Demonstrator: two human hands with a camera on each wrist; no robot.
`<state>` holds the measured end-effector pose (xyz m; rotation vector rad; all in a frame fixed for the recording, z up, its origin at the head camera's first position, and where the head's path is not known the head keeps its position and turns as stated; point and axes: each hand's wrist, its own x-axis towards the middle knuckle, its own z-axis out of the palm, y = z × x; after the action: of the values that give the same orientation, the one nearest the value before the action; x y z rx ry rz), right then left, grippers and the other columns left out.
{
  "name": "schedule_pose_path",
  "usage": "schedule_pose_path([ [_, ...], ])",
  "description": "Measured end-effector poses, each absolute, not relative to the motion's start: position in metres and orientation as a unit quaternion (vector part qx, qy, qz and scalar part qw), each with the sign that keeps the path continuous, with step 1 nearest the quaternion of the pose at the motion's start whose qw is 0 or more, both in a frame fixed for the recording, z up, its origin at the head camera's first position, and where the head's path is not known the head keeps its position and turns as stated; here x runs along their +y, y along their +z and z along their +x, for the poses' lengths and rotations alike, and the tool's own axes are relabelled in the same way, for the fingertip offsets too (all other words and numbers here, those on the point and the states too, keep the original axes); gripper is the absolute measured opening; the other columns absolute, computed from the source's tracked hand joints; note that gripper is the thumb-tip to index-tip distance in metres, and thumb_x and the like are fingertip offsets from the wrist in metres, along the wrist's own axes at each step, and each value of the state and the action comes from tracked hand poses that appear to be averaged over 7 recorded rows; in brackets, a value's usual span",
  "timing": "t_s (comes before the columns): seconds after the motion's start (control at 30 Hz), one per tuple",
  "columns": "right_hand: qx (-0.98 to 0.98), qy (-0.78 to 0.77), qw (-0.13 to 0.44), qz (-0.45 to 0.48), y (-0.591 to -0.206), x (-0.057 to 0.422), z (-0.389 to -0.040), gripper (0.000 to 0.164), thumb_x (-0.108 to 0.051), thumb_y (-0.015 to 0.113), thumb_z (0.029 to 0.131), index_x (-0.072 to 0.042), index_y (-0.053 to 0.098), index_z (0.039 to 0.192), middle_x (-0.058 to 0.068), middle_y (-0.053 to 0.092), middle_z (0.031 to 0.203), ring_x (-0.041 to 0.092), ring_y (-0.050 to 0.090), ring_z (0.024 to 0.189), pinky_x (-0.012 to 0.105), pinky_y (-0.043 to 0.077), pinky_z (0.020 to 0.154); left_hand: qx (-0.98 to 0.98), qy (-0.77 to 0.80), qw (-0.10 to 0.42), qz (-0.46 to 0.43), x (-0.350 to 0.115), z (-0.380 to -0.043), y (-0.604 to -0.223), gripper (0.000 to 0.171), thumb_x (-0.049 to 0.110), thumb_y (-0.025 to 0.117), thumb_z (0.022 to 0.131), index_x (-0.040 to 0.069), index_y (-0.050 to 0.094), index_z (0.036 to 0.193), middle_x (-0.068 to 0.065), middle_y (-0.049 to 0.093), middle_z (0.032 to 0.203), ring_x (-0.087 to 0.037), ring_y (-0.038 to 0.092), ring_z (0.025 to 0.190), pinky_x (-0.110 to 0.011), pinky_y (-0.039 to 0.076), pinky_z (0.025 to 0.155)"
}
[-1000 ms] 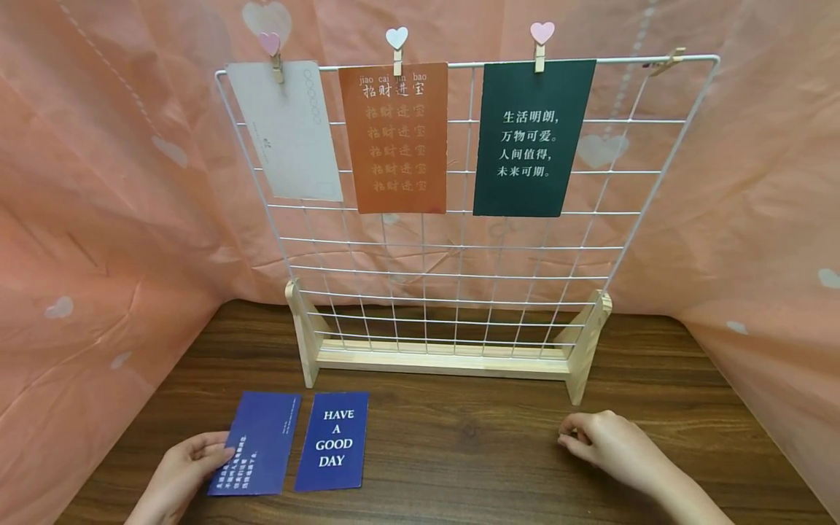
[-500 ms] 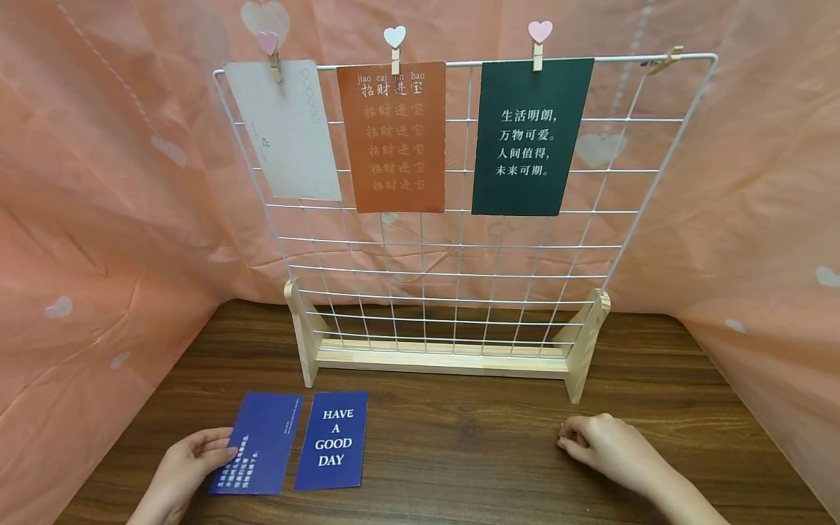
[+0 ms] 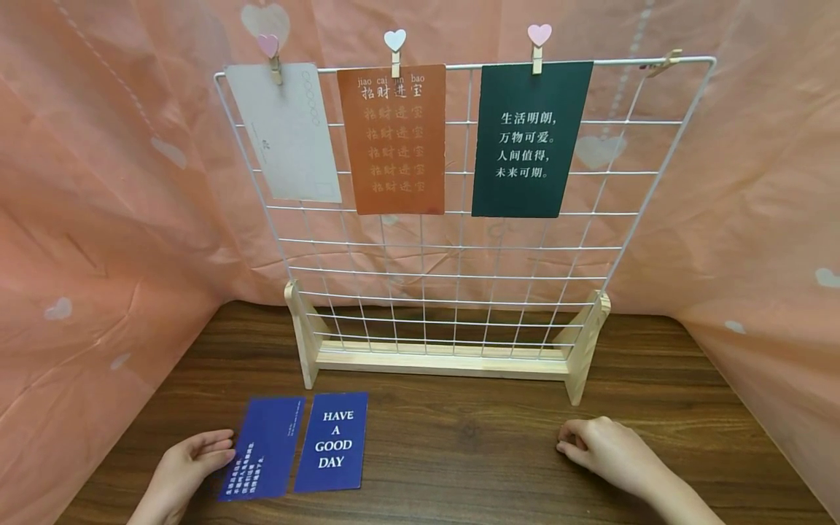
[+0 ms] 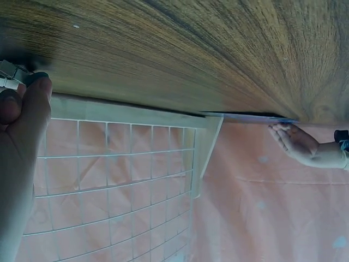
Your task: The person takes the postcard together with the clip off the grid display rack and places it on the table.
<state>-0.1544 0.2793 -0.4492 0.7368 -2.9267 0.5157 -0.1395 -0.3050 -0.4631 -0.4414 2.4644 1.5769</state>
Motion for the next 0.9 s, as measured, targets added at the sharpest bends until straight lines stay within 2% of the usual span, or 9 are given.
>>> schedule_pose_path([
  [0.43, -0.950, 0.191, 0.015, 0.246, -0.448, 0.282, -0.155, 0.007, -0.025, 0.066, 0.082, -0.019, 0.065, 0.086, -0.021, 0.040, 0.057, -0.007, 0.035, 0.049, 0.017, 0.033, 0.045, 0.828, 0.537, 0.073, -0.140, -0.292, -0.144, -0.454, 0.056, 0.017, 0.064, 0.085, -0.009, 0.041, 0.128, -0.015, 0.059, 0.112, -0.005, 0.059, 0.090, -0.020, 0.048, 0.076],
  [0.6, -0.942, 0.217, 0.051, 0.253, -0.442, 0.283, -0.156, 0.016, -0.028, 0.069, 0.079, -0.016, 0.066, 0.088, -0.021, 0.040, 0.056, -0.009, 0.035, 0.047, 0.015, 0.034, 0.044, 0.827, 0.549, 0.040, -0.114, -0.273, -0.151, -0.441, 0.052, 0.018, 0.063, 0.085, -0.006, 0.045, 0.127, -0.017, 0.057, 0.118, -0.004, 0.059, 0.092, -0.017, 0.047, 0.077],
  [0.77, -0.930, 0.247, 0.073, 0.262, -0.427, 0.279, -0.157, 0.021, -0.029, 0.066, 0.082, -0.012, 0.064, 0.093, -0.022, 0.046, 0.054, -0.010, 0.036, 0.046, 0.015, 0.036, 0.046, 0.824, 0.560, 0.003, -0.079, -0.252, -0.159, -0.424, 0.055, 0.026, 0.066, 0.083, -0.003, 0.048, 0.126, -0.015, 0.058, 0.115, -0.008, 0.060, 0.092, -0.015, 0.046, 0.077],
  [0.9, -0.919, 0.253, 0.115, 0.280, -0.411, 0.273, -0.161, 0.019, -0.026, 0.067, 0.082, -0.013, 0.064, 0.095, -0.024, 0.039, 0.052, -0.010, 0.033, 0.045, 0.013, 0.036, 0.048, 0.824, 0.564, -0.018, -0.047, -0.234, -0.166, -0.407, 0.053, 0.032, 0.066, 0.082, 0.001, 0.052, 0.122, -0.010, 0.059, 0.111, -0.011, 0.060, 0.094, -0.015, 0.045, 0.079],
])
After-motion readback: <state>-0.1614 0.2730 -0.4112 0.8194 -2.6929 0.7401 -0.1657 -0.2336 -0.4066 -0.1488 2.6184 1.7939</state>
